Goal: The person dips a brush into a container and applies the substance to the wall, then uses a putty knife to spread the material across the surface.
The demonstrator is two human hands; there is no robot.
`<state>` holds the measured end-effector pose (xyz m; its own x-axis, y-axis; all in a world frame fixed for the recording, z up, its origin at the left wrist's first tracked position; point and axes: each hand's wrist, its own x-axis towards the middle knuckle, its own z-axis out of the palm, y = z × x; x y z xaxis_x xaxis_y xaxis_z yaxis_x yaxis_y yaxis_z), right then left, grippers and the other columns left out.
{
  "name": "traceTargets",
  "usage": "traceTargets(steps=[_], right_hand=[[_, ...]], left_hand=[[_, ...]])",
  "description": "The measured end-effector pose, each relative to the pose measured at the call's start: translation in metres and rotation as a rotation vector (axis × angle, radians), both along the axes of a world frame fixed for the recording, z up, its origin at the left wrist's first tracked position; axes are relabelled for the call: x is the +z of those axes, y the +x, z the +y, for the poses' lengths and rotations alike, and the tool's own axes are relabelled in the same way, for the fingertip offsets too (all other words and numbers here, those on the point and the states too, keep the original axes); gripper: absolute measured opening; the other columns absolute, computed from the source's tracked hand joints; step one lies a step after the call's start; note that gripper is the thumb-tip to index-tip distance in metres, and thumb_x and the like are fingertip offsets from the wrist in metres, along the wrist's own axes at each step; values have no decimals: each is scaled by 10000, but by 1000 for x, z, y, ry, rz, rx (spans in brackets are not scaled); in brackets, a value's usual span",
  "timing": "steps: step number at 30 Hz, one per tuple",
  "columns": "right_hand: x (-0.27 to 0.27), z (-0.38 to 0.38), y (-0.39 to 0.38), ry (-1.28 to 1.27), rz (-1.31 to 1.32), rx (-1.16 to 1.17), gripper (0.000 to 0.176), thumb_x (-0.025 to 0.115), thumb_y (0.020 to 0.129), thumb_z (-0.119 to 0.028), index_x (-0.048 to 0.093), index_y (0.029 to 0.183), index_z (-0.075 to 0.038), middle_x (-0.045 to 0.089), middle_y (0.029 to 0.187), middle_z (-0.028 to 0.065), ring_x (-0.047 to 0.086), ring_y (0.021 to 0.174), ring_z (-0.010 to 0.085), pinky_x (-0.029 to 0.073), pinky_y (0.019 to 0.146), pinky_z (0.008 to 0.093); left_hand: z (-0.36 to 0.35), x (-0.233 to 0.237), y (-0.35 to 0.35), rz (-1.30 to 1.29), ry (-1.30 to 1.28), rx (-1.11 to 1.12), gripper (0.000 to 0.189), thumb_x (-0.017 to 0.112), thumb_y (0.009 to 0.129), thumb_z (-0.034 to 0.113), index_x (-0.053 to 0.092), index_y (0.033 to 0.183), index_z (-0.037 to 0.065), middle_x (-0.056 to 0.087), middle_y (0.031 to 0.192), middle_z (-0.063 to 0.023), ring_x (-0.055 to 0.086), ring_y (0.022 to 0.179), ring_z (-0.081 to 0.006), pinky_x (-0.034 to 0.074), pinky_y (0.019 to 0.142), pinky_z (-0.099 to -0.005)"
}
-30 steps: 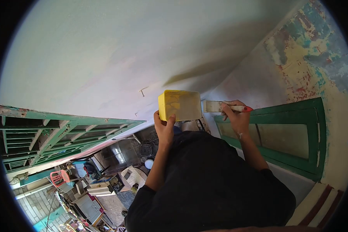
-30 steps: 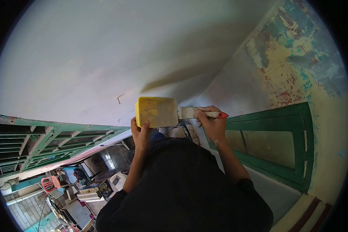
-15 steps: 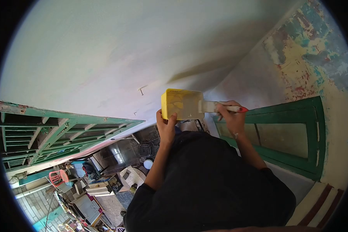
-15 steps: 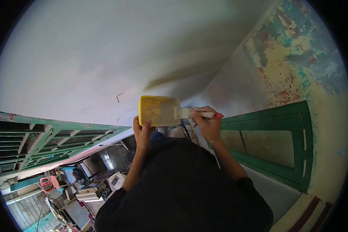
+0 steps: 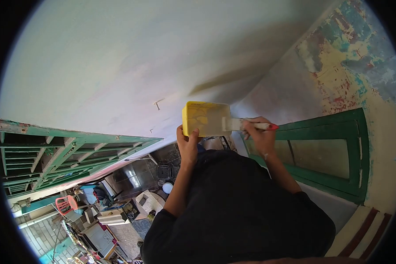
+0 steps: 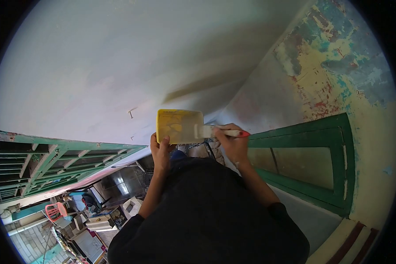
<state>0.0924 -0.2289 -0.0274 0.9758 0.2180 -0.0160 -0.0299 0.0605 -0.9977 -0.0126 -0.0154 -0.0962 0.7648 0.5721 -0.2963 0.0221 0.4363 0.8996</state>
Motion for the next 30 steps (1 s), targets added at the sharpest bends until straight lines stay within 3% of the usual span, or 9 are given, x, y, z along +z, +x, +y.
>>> traceTargets(steps=[3,9,15,22,25,27,28,30], right_hand=[[-13,4,-1,-115,19,64,115,730,915,-60,680,925,43,687,757,80,641,635,110,524,542,258],[-5,-17,12,-44,40,-93,127,737,908,-56,675,949,47,696,780,91,648,638,116,532,548,257],[-15,9,0,-18,115,62,138,717,928,-70,667,973,51,705,809,105,655,656,127,531,557,252],[-16,-16,12,-71,83,-44,160,705,926,-58,639,1030,44,693,832,113,665,650,156,508,515,258],[-18,-19,21,114,201,-28,209,695,942,-71,614,1108,27,696,873,107,674,670,169,508,532,249],[-30,-17,25,401,343,114,244,673,966,-89,587,1175,3,695,959,109,690,779,178,539,617,250],[-34,-15,25,403,342,118,244,673,966,-89,587,1175,3,695,959,109,690,779,178,539,617,250],[-40,-7,22,634,471,215,183,651,986,-102,618,1142,-12,692,1056,117,687,898,185,563,745,273]], left_hand=[[0,3,1,-25,-47,20,443,671,943,203,449,1266,-4,590,1137,-123,631,986,-187,573,844,-338],[2,-6,-4,-12,-6,22,448,675,944,209,449,1265,-7,589,1143,-127,635,1007,-200,583,862,-352],[2,-3,-4,-9,-21,30,456,678,940,210,449,1265,-12,588,1143,-137,636,1009,-205,581,865,-356],[7,-6,-10,-20,-19,60,441,671,940,203,453,1254,-17,587,1139,-146,638,1012,-212,585,877,-374],[10,-6,-13,10,0,56,444,667,939,198,450,1254,-28,583,1144,-156,641,1011,-222,589,890,-393],[12,-10,-12,3,-32,50,446,657,944,205,448,1254,-38,580,1148,-165,647,1016,-240,595,901,-412],[13,-10,-13,1,-29,53,446,657,944,205,448,1254,-38,580,1148,-165,647,1016,-240,595,901,-412],[16,-12,-15,13,-88,44,449,641,952,223,448,1255,-45,577,1151,-172,653,1029,-262,602,901,-426]])
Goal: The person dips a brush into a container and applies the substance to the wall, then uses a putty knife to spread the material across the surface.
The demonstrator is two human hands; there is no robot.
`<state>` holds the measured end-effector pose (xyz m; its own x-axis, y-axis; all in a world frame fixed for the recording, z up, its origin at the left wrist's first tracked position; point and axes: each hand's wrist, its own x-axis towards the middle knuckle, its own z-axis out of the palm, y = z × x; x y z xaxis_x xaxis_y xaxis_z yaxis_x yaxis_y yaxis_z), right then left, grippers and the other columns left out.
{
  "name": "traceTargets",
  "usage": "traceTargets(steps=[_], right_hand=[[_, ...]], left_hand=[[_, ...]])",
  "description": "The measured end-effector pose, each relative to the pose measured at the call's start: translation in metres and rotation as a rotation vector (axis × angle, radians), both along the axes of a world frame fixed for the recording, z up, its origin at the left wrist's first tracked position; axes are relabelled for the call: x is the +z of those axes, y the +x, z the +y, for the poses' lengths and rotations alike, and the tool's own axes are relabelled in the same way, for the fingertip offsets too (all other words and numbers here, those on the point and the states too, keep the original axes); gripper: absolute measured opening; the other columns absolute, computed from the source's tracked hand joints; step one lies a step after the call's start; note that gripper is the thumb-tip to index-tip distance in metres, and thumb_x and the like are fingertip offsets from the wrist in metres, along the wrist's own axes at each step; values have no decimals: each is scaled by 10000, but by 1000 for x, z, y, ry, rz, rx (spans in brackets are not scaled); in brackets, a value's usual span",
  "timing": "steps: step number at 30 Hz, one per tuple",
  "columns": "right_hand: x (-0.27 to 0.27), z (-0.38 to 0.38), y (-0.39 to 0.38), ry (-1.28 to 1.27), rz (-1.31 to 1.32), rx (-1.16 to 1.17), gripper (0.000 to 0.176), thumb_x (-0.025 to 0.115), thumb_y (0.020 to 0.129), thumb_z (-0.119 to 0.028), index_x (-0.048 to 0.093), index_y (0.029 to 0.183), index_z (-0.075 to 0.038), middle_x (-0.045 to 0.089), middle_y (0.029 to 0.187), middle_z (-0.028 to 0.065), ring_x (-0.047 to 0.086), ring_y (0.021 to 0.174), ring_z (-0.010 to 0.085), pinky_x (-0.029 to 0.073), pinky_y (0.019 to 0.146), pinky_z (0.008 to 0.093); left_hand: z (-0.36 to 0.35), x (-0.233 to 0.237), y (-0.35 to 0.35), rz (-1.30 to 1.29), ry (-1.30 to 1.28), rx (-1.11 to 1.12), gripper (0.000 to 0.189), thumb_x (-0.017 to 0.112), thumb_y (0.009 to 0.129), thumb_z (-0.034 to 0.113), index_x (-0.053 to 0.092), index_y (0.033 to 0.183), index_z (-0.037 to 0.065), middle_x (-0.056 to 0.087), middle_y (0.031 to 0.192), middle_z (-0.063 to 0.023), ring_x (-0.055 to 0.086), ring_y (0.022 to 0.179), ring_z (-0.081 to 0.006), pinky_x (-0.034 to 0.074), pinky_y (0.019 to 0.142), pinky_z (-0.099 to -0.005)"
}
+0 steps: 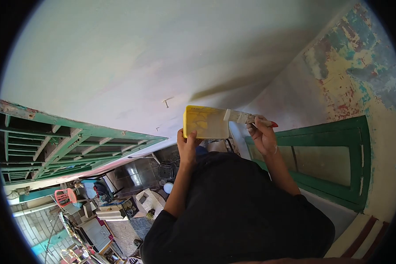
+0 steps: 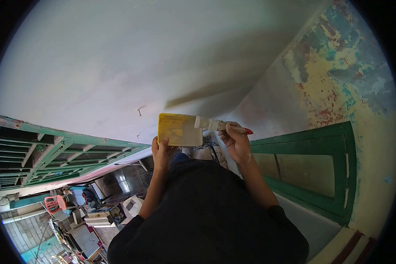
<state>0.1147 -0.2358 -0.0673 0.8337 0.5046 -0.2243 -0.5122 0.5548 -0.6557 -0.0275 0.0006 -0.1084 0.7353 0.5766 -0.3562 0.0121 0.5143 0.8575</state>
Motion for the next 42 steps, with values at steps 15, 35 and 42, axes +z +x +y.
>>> traceTargets(steps=[15,35,42], right_hand=[[39,116,-11,-450,-1614,-79,286,769,814,25,711,1090,-23,673,1152,185,704,989,292,595,810,351],[7,153,13,-423,-1969,-113,381,794,792,13,673,1152,-21,643,1205,196,695,1041,347,614,859,417],[19,165,5,-337,-1970,-166,366,806,760,40,694,1104,-16,655,1194,188,707,1005,343,610,828,409]], left_hand=[[34,-41,-51,52,21,103,520,550,965,368,474,1355,32,625,1225,-158,685,1052,-296,591,901,-429],[43,-42,-68,-11,-23,252,451,624,958,271,476,1259,-31,621,1131,-176,700,962,-287,619,832,-415],[45,-41,-62,22,-15,244,451,635,953,274,484,1251,-29,616,1133,-168,699,957,-282,620,827,-415]])
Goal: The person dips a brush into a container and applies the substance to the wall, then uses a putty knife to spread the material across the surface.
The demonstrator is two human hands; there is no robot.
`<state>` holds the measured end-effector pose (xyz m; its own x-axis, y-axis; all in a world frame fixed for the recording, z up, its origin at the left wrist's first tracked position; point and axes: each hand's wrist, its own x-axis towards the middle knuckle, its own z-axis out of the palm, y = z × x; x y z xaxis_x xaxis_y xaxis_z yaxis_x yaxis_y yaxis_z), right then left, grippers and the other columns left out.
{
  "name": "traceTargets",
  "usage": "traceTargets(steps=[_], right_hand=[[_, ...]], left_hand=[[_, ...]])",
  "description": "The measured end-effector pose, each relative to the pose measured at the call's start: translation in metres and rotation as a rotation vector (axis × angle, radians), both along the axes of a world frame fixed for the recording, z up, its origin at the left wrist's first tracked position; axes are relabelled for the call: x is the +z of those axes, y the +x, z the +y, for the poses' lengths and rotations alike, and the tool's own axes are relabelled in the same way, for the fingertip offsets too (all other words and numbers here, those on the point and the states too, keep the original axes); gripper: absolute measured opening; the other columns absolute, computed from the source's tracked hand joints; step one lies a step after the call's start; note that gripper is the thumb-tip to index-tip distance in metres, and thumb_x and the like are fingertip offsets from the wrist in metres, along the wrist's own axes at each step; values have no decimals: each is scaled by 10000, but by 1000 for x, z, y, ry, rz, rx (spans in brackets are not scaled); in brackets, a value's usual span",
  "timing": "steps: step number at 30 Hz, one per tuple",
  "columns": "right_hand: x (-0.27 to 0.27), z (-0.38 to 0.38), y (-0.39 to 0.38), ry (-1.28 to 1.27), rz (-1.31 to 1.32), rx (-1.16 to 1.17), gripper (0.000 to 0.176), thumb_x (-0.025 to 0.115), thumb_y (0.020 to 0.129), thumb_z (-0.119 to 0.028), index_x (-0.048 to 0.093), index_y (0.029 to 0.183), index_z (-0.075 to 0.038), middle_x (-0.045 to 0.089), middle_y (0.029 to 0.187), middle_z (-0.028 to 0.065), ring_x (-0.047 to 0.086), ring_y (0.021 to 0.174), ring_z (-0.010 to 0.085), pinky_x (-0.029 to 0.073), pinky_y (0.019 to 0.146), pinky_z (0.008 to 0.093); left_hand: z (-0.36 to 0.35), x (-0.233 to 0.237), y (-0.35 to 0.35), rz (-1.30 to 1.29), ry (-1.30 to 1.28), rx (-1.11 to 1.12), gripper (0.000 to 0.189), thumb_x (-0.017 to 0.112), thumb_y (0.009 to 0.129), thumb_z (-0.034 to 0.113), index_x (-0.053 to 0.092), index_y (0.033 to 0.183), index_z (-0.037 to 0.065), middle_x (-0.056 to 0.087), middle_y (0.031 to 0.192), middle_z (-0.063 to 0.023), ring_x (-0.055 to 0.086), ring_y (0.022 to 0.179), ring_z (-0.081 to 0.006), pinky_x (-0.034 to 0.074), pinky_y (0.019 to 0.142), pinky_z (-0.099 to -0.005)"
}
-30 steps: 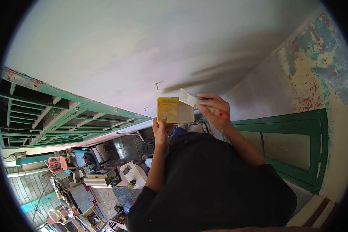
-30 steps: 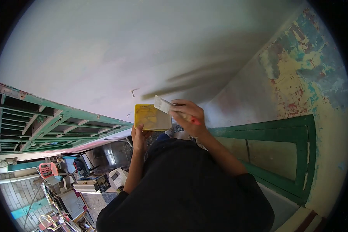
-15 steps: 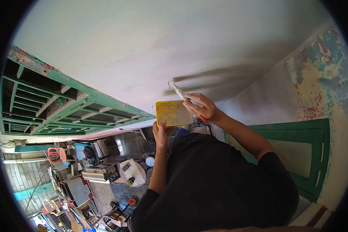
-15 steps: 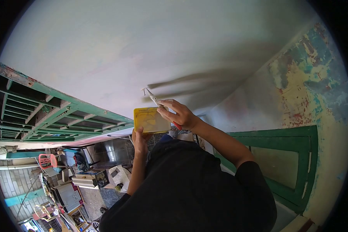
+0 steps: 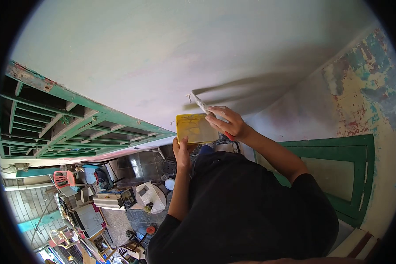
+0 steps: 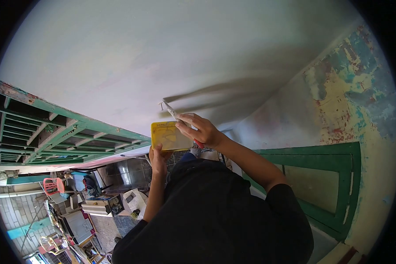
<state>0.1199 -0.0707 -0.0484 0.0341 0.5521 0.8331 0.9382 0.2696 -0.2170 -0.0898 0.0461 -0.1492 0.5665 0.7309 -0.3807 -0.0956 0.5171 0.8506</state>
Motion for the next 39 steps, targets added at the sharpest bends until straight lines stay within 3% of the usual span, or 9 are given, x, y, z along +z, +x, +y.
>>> traceTargets(steps=[4,7,9,15,20,29,34,37,39], right_hand=[[-7,0,5,-26,7,25,363,809,764,37,695,1105,-13,654,1185,190,708,1011,346,615,825,405],[-7,-14,8,-41,-7,-10,359,794,787,24,679,1126,-8,644,1201,199,706,1017,350,619,835,410],[-5,-14,6,-44,-19,-36,354,779,807,11,666,1143,-5,634,1218,206,703,1020,354,618,843,415],[3,3,2,-33,-27,44,337,783,793,16,684,1114,4,643,1213,199,703,1023,345,617,839,414],[-5,-27,15,11,-54,-185,337,784,795,13,690,1119,9,655,1194,200,706,1014,349,620,814,414],[-2,-4,1,13,-21,-28,318,763,814,18,682,1121,7,654,1175,204,702,1033,356,619,844,413],[-12,-49,14,80,33,-394,338,763,797,20,690,1126,-12,657,1188,214,705,1000,348,612,815,401],[-8,-38,-5,90,-8,-298,341,750,806,-1,686,1140,-11,660,1187,216,702,1015,353,614,821,410],[2,-15,-18,71,-1,-116,320,792,795,-1,707,1103,-18,663,1186,200,705,1023,337,628,805,379]], left_hand=[[1,-5,2,-43,1,-2,458,638,951,281,484,1252,-28,610,1146,-167,695,963,-280,620,826,-413],[3,-3,0,14,41,-43,521,613,948,388,498,1328,50,627,1216,-143,677,1062,-280,580,905,-425],[1,1,1,-47,6,13,472,640,949,284,474,1263,-27,608,1147,-164,690,955,-272,618,830,-410],[4,-1,6,-10,17,-29,473,639,948,276,467,1260,-35,608,1141,-169,693,958,-274,617,841,-409],[3,4,5,-31,7,2,469,641,950,276,467,1257,-33,612,1129,-165,694,944,-266,618,827,-402],[3,3,8,-32,-11,-28,444,637,954,269,473,1246,-23,613,1124,-150,692,929,-260,617,823,-398],[4,-2,2,-51,39,-13,454,635,955,270,469,1256,-27,601,1142,-152,683,965,-258,614,828,-405],[0,-4,1,-28,3,-19,446,627,958,270,470,1262,-16,594,1161,-151,674,998,-269,611,844,-425],[0,-4,5,-23,-7,-55,438,623,960,272,472,1260,-8,596,1164,-151,673,1002,-270,609,849,-430]])
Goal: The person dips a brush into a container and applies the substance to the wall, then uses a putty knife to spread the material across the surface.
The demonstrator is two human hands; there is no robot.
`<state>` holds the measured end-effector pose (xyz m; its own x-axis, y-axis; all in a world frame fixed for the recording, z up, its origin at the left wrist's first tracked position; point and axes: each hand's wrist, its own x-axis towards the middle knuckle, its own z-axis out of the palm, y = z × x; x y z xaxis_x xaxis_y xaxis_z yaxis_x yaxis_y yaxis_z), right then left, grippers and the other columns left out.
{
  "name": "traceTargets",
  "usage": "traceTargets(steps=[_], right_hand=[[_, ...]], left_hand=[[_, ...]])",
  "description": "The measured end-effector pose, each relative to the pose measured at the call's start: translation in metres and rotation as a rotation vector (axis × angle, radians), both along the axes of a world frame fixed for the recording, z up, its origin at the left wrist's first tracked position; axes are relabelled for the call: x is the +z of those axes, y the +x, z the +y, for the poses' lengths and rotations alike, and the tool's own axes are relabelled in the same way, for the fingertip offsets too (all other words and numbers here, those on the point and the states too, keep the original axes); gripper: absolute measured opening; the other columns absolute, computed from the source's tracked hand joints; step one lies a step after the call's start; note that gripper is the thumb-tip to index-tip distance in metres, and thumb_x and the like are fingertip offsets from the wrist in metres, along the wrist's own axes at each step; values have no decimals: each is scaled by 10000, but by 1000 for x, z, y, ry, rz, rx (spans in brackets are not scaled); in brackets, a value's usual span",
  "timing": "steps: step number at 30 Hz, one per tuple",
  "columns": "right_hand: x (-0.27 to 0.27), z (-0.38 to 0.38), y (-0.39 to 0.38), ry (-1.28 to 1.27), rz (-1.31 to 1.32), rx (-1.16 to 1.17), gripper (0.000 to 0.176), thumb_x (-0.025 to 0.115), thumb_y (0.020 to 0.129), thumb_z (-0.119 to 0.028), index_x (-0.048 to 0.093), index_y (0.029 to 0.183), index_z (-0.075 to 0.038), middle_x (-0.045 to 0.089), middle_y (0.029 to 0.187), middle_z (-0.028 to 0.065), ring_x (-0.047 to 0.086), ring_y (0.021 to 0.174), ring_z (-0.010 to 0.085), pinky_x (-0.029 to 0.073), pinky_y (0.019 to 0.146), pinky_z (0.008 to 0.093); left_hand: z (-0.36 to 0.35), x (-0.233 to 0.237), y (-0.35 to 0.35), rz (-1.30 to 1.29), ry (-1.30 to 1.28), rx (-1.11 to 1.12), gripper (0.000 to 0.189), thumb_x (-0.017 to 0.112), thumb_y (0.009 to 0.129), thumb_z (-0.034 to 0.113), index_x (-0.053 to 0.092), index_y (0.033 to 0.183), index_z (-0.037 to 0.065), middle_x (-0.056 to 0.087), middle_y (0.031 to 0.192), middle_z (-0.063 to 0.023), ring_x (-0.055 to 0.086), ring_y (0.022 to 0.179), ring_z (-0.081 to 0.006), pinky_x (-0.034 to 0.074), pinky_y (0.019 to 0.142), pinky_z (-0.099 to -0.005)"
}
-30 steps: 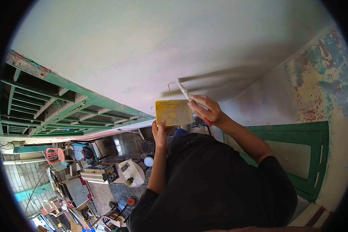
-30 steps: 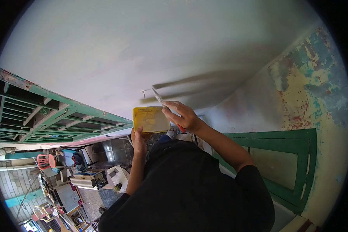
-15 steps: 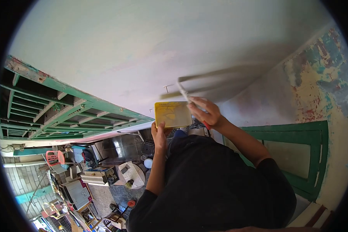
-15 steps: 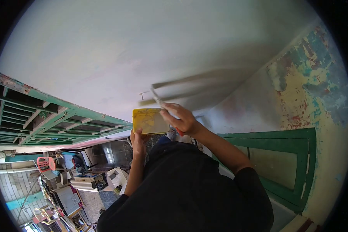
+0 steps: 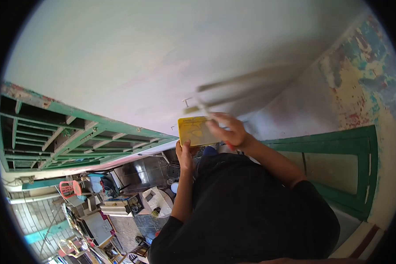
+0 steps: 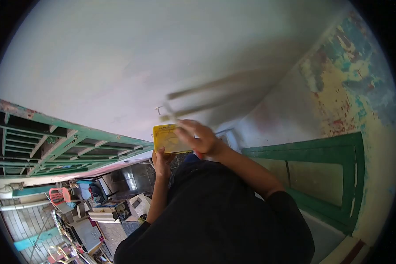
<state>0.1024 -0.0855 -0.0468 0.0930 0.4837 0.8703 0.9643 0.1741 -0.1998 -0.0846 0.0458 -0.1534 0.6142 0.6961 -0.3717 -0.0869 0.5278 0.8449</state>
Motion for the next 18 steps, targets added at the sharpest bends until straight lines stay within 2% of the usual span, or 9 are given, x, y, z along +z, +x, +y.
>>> traceTargets(steps=[2,5,8,9,12,15,16,18], right_hand=[[10,21,-8,-26,16,113,347,785,801,-9,693,1135,-20,652,1205,198,705,1034,339,625,819,388],[4,26,1,-54,30,107,354,768,814,-13,683,1158,-21,642,1220,192,700,1049,345,620,836,387],[-9,-13,29,-46,95,-127,350,777,782,35,695,1118,-19,647,1218,171,701,1011,302,616,823,369],[-11,-26,39,30,112,-261,312,778,781,48,708,1081,-1,651,1192,180,697,1007,285,611,808,366],[-5,-65,57,137,197,-547,226,767,829,55,703,1040,4,681,1116,150,709,926,278,610,796,358],[-7,-68,47,149,184,-531,247,756,839,60,689,1071,6,672,1135,163,707,948,284,615,803,365],[-11,-58,30,110,371,-401,273,749,834,66,697,1093,-1,686,1157,173,715,956,285,614,807,358],[-32,-25,12,32,228,-124,298,735,842,51,697,1132,-6,670,1195,187,709,995,301,613,829,369]], left_hand=[[-3,0,6,-2,-13,-35,430,619,961,274,475,1258,-1,598,1166,-151,672,1005,-271,607,855,-435],[-7,3,12,-29,-16,-65,421,611,964,275,477,1258,6,604,1166,-151,673,1011,-273,605,862,-440],[-9,4,10,-15,-24,-70,414,609,965,272,477,1254,6,606,1162,-149,673,1015,-274,605,859,-438],[-9,3,8,-15,-11,-72,420,611,964,275,475,1257,6,606,1165,-150,674,1015,-273,605,859,-438],[-8,4,6,-8,2,-66,430,614,962,278,474,1262,3,607,1169,-149,675,1010,-271,606,850,-433],[-6,0,6,29,8,-85,462,602,963,308,474,1309,31,609,1197,-147,678,1029,-279,596,873,-439],[-5,-2,6,56,16,-105,492,589,963,337,474,1353,60,612,1222,-146,679,1053,-289,586,905,-450],[-4,-5,9,63,28,-132,501,590,964,344,470,1358,59,611,1223,-147,678,1052,-292,584,907,-451]])
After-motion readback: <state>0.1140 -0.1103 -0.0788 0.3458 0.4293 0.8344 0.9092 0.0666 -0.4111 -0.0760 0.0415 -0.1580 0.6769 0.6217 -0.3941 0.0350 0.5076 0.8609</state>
